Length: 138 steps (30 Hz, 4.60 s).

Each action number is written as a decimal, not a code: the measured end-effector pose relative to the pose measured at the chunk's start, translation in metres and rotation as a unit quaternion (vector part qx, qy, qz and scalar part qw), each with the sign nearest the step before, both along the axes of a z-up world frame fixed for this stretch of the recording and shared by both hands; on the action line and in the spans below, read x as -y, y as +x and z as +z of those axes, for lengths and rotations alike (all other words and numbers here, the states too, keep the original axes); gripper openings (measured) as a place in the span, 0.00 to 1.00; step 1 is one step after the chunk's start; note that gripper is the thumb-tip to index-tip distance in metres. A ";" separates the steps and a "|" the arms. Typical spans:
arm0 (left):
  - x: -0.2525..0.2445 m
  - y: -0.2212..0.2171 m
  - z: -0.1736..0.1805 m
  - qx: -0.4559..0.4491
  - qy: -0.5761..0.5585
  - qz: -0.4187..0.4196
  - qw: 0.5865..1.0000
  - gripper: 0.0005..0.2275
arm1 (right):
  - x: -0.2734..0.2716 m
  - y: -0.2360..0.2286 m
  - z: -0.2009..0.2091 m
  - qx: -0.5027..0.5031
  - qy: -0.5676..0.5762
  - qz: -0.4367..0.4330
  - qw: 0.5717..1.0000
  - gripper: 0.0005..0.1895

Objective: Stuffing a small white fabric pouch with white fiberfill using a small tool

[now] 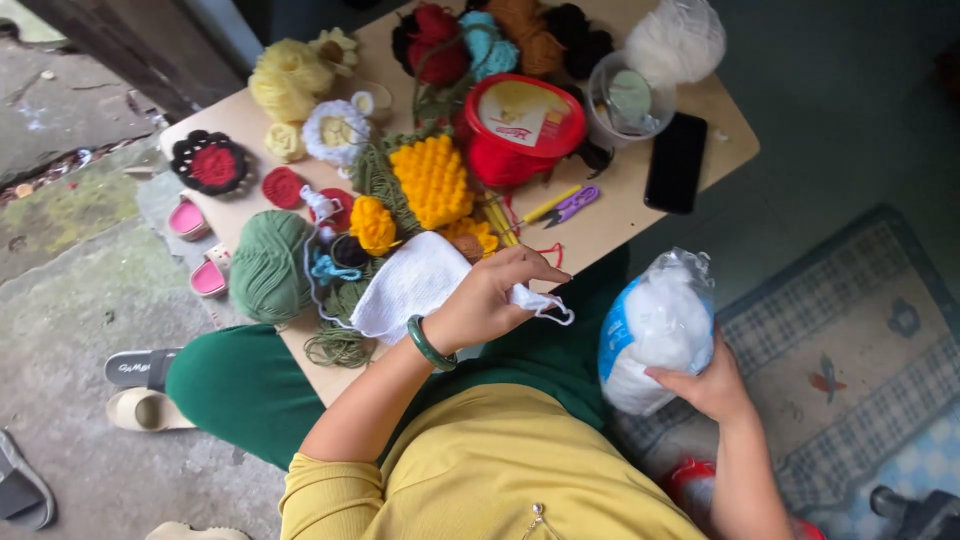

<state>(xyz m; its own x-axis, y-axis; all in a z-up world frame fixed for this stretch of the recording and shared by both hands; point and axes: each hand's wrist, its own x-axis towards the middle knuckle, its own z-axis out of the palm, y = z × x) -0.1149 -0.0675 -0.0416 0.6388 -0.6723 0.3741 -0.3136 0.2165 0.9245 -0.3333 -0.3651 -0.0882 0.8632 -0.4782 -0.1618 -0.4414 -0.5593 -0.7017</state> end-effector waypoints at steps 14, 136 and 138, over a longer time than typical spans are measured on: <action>0.003 0.001 0.009 0.017 -0.092 0.020 0.995 0.05 | -0.059 0.064 0.024 0.278 -0.355 0.251 0.856 0.45; -0.030 -0.007 -0.020 -0.275 -0.073 0.042 0.958 0.30 | -0.148 0.144 0.077 0.397 -0.065 0.255 0.880 0.03; -0.019 -0.002 -0.031 -0.192 -0.148 0.028 0.970 0.26 | -0.137 0.138 0.094 0.391 -0.040 0.232 0.890 0.07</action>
